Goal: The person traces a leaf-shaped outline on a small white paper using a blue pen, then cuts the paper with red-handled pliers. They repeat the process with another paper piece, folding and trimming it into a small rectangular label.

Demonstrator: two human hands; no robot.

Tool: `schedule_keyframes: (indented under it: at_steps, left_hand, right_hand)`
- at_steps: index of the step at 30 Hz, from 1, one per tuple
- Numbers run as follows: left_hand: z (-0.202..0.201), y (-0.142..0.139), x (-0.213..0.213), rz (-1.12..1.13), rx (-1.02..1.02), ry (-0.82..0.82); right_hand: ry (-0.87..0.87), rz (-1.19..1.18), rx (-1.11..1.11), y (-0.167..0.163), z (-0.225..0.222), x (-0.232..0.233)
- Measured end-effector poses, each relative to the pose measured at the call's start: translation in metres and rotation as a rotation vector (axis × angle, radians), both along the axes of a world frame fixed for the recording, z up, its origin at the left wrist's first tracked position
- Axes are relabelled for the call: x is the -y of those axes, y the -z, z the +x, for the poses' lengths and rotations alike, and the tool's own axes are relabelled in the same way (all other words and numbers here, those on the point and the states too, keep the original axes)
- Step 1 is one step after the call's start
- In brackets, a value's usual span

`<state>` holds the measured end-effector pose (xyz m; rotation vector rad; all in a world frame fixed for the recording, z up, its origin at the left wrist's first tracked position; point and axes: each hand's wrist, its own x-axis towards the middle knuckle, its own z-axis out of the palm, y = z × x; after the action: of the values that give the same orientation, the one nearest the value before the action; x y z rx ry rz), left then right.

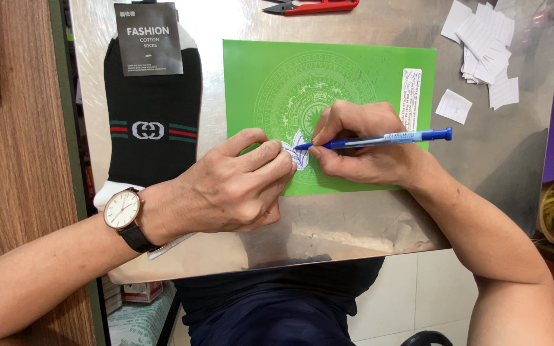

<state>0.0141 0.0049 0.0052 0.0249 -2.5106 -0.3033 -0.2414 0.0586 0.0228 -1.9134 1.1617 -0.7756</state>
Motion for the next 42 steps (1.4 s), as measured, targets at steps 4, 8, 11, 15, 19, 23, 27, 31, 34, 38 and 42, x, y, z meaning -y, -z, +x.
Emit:
schedule_keyframes:
  at_steps: [4,8,11,15,19,23,27,31,34,38,42]
  left_hand:
    - [-0.0006,0.0019,-0.0014,0.004,0.010,-0.007]
    - [-0.0004,0.0019,-0.0015,0.001,0.009,-0.003]
    - [0.0000,0.0010,-0.0014,-0.002,0.016,-0.003]
    - [0.0002,0.0003,-0.0010,0.012,0.019,0.002]
    - [0.0006,0.0010,-0.0010,-0.037,0.024,-0.021]
    - [0.0004,0.0022,-0.0011,-0.047,0.038,-0.016]
    - [0.0007,0.0024,-0.0017,-0.043,0.049,-0.019]
    - [0.0007,0.0025,-0.0017,-0.047,0.047,-0.021]
    - [0.0002,0.0027,-0.0012,-0.052,0.047,-0.022]
    - [0.0005,0.0027,-0.0011,-0.047,0.046,-0.018]
    - [0.0005,0.0024,-0.0010,-0.045,0.045,-0.015]
  right_hand:
    - [0.030,-0.016,-0.031,0.0014,0.0009,0.0001]
    - [0.091,-0.033,-0.051,0.0018,0.0016,-0.0014]
    - [0.103,-0.055,-0.047,0.0021,0.0022,-0.0012]
    - [0.110,-0.071,-0.052,0.0021,0.0017,-0.0005]
    - [0.117,-0.073,-0.048,0.0030,0.0011,-0.0012]
    - [0.126,-0.073,-0.051,0.0052,-0.0007,-0.0017]
    - [0.142,-0.081,-0.013,0.0076,-0.0028,-0.0010]
    - [0.124,-0.089,0.004,0.0076,-0.0036,-0.0012]
    - [0.106,-0.096,-0.002,0.0074,-0.0029,0.0001]
    - [0.115,-0.085,-0.032,0.0059,-0.0019,0.0007]
    - [0.110,-0.064,-0.031,0.0042,-0.0019,-0.0002]
